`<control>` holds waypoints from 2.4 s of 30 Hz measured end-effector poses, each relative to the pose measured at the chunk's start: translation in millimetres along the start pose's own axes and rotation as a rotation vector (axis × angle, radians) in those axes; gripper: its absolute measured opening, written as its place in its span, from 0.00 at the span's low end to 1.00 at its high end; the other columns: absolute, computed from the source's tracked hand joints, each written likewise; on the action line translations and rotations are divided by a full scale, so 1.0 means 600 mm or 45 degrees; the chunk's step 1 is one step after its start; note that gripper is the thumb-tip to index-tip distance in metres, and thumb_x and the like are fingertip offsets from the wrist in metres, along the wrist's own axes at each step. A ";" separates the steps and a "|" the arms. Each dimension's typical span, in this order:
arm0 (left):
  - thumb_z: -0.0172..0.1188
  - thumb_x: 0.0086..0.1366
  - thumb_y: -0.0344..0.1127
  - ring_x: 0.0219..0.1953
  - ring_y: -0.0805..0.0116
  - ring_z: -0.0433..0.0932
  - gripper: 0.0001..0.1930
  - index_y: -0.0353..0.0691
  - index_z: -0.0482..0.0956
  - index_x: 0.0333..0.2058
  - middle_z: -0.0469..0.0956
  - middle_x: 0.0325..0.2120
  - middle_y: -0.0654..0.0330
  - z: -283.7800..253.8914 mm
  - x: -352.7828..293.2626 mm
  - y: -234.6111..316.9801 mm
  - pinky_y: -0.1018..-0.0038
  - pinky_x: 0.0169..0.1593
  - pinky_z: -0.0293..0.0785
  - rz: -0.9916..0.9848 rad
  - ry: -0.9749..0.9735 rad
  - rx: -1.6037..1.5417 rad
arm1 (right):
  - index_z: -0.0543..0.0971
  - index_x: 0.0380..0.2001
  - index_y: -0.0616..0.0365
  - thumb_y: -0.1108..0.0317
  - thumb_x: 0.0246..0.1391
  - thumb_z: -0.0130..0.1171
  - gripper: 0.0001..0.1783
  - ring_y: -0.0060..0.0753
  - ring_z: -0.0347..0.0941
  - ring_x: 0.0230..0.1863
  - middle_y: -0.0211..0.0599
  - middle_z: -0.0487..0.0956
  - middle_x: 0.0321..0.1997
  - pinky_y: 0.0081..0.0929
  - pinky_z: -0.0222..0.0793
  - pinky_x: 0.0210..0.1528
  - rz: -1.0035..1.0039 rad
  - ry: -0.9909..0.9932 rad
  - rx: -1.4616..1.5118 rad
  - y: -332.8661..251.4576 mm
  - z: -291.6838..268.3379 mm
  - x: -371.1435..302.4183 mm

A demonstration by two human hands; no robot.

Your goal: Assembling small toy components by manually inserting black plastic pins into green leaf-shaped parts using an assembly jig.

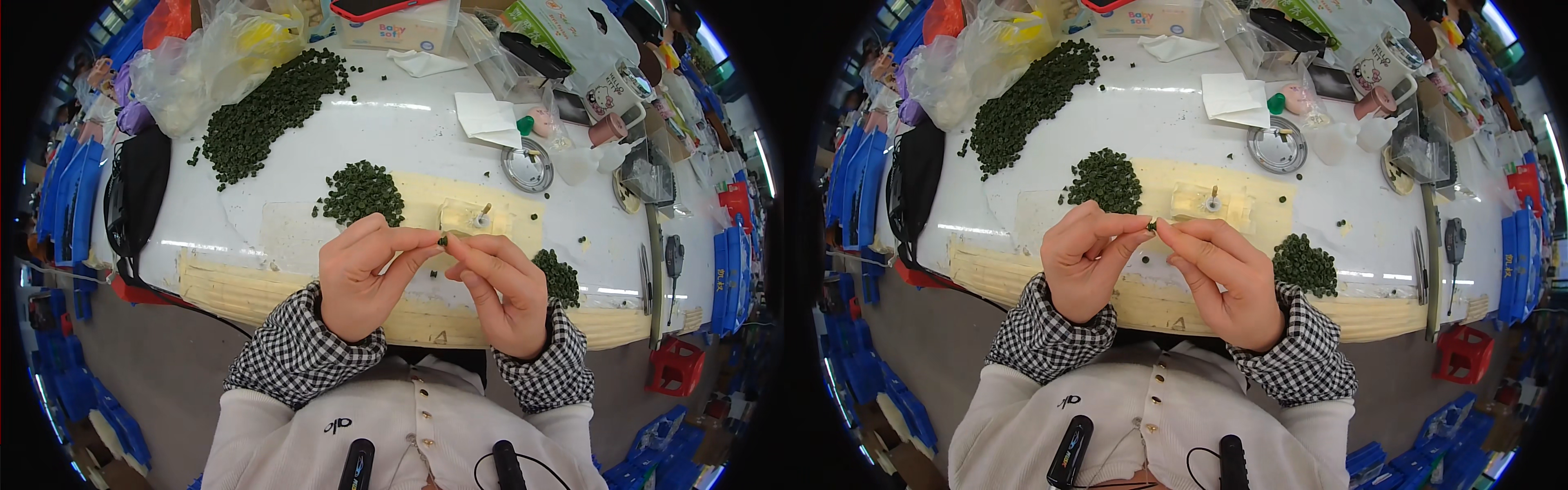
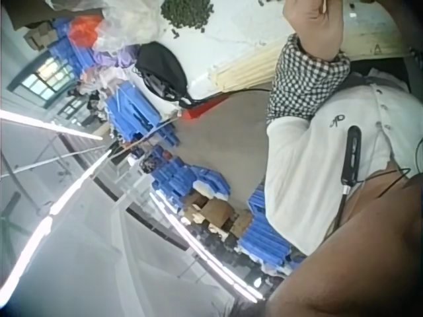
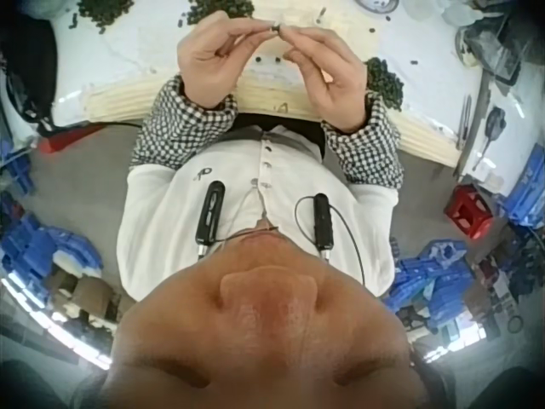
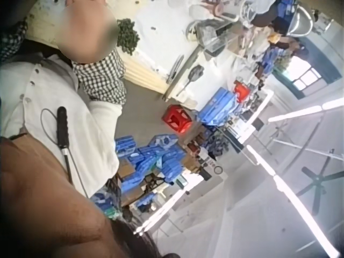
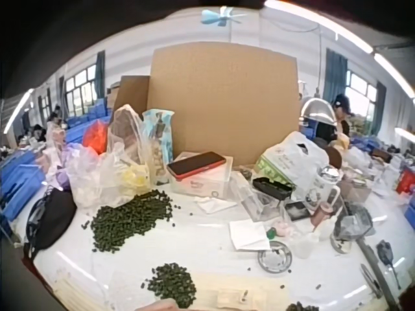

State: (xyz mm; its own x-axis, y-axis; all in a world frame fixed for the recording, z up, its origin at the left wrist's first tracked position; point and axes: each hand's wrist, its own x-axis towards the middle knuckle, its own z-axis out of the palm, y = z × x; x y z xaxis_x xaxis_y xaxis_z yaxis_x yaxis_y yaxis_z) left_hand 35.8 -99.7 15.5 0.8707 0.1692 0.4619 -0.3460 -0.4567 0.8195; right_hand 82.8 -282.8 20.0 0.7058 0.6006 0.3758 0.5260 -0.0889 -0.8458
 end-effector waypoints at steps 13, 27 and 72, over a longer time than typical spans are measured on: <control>0.66 0.51 0.20 0.18 0.80 0.58 0.12 0.38 0.83 0.36 0.64 0.16 0.67 0.000 0.000 -0.001 0.82 0.22 0.53 0.027 -0.025 0.045 | 0.74 0.53 0.62 0.81 0.57 0.50 0.19 0.26 0.77 0.37 0.42 0.75 0.45 0.18 0.73 0.40 0.179 -0.038 0.331 0.005 0.000 -0.004; 0.65 0.53 0.23 0.17 0.78 0.59 0.10 0.38 0.83 0.36 0.64 0.14 0.66 -0.004 0.001 -0.007 0.80 0.21 0.54 -0.071 -0.134 -0.079 | 0.75 0.51 0.64 0.83 0.52 0.56 0.20 0.32 0.75 0.36 0.42 0.76 0.42 0.20 0.72 0.38 -0.069 -0.058 -0.030 0.009 -0.002 -0.003; 0.67 0.51 0.21 0.18 0.80 0.59 0.10 0.37 0.83 0.35 0.65 0.15 0.68 -0.002 -0.002 -0.004 0.80 0.22 0.53 0.036 -0.056 -0.030 | 0.75 0.51 0.63 0.82 0.53 0.55 0.20 0.30 0.77 0.36 0.43 0.76 0.44 0.20 0.73 0.39 -0.021 -0.032 0.028 0.004 0.000 -0.004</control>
State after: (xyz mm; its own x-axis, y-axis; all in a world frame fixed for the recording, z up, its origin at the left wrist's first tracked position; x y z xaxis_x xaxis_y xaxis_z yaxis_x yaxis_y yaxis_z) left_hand 35.4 -97.9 13.5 0.8748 0.1175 0.4700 -0.3783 -0.4403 0.8143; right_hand 82.5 -284.8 16.9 0.6846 0.6218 0.3803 0.5266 -0.0613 -0.8479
